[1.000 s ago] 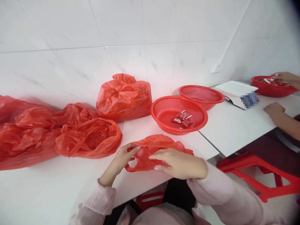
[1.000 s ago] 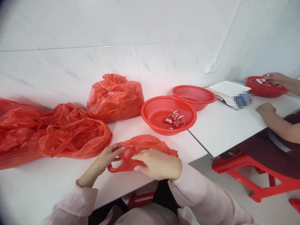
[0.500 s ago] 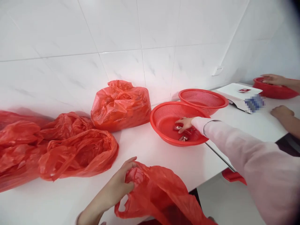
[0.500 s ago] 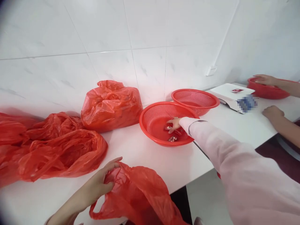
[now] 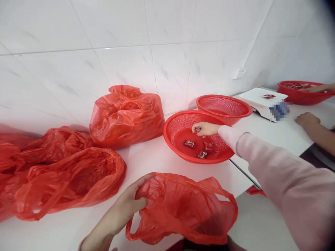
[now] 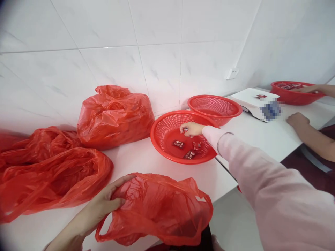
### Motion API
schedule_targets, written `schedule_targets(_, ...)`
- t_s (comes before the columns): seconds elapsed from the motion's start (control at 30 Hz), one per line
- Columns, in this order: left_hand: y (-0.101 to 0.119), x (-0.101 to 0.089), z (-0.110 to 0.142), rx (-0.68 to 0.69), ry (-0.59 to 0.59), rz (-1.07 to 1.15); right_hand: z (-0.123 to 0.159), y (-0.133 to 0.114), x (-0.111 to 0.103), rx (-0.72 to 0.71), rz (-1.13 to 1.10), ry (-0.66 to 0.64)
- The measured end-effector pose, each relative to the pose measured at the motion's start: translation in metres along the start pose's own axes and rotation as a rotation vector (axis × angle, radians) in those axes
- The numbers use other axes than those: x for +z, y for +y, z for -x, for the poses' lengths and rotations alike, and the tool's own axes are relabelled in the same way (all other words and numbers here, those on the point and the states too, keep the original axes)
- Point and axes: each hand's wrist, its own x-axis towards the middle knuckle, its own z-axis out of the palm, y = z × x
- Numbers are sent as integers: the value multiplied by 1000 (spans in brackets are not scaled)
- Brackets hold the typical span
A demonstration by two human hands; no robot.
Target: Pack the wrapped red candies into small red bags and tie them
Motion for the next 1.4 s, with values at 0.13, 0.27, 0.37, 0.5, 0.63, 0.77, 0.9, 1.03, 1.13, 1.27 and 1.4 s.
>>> schedule_targets(0.13,2,3,-6,-19,-10,42,52,-71,3,-195,-508,-57)
schedule_targets(0.27,3,9,-15,-4,-12,112,97,-132,50,-262,-730,-452)
schedule_targets(0.37,4,11,-15,18,-66,124,106,-145,77,-272,-570,-383)
schedule_targets(0.5,5,14,-5,40,-98,84,85,-118,55,-233,-428,-194)
schedule_targets(0.63,4,20,8,84,-137,-44,49,-49,22,43,46,128)
schedule_targets(0.77,-3,19,14,146,-116,-118,25,15,36,276,301,-129)
schedule_targets(0.9,-5,15,12,146,-112,-91,14,31,55,190,363,-177)
schedule_targets(1.03,-2,15,10,165,-129,-111,1,21,55,70,464,-156)
schedule_targets(1.13,-1,17,10,164,-113,-120,-7,9,54,-77,464,-222)
schedule_targets(1.27,-3,17,10,136,-65,-119,-8,-4,62,-197,460,-194)
schedule_targets(1.4,-1,13,7,162,-68,-88,-12,-8,68,-194,417,-219)
